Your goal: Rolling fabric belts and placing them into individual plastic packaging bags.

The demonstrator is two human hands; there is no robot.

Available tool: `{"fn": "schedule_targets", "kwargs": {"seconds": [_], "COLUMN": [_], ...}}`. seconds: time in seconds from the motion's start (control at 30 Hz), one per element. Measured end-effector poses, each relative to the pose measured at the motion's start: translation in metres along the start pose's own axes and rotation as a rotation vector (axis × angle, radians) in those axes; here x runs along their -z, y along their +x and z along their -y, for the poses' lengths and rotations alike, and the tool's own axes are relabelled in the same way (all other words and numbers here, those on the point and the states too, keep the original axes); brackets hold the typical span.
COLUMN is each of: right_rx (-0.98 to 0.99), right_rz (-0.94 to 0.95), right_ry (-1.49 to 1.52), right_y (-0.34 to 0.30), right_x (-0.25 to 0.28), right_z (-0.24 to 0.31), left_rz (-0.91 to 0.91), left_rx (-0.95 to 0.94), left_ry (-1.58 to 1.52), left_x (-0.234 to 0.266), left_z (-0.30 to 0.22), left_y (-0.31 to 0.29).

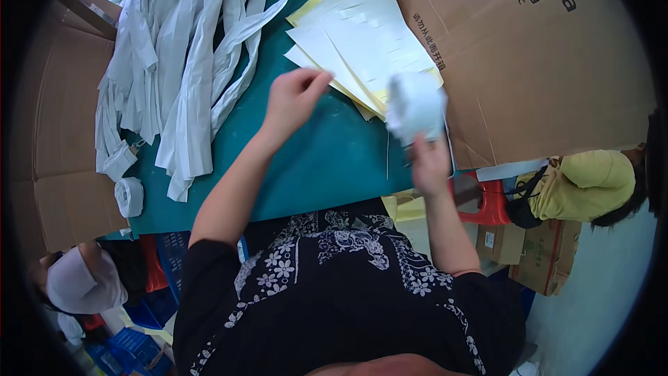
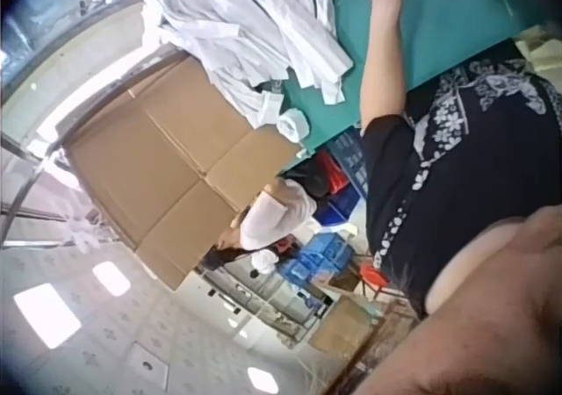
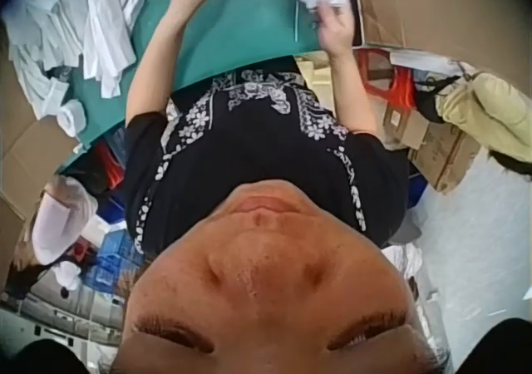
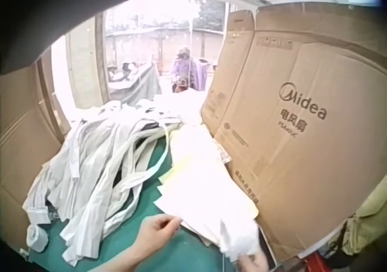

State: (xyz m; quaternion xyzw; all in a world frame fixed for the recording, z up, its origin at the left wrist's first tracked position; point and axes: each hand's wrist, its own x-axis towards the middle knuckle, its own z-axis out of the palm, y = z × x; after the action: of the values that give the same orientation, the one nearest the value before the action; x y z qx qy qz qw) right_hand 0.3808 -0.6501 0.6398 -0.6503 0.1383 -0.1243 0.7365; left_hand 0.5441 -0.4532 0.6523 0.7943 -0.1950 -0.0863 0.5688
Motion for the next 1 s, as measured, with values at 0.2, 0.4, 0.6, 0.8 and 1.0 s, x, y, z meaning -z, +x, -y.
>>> {"fn": "schedule_targets", "kwargs": {"seconds": [0.2,0.4,0.6,0.8,1.0], "right_rx": [0.327,0.320,0.261,0.270,0.266], "right_rz": [-0.214,-0.222,-0.253,-0.245,-0.255], "right_ry": [0.380,0.413,0.469,0.459,0.464], "right_y": [0.059,0.069,0.079,0.081,0.086], "right_x": [0.027,0.032,0.033,0.032,0.034], "right_z": [0.051,0.056,0.049,0.050,0.040], "left_rz": [0.304,0.295,0.338,0.296,0.475], "left_rx": [-0.164,-0.123,-0.161,-0.330,-0.423], "left_ry": [0.410,0.452,0.499,0.529,0.622], "left_x": [-0.122,-0.163,-0.163,-0.165,-0.145], "left_z": [-0.009,0.005,0.005,0.018,0.001], "left_y": [0.089,0.102,0.110,0.116,0.111]}}
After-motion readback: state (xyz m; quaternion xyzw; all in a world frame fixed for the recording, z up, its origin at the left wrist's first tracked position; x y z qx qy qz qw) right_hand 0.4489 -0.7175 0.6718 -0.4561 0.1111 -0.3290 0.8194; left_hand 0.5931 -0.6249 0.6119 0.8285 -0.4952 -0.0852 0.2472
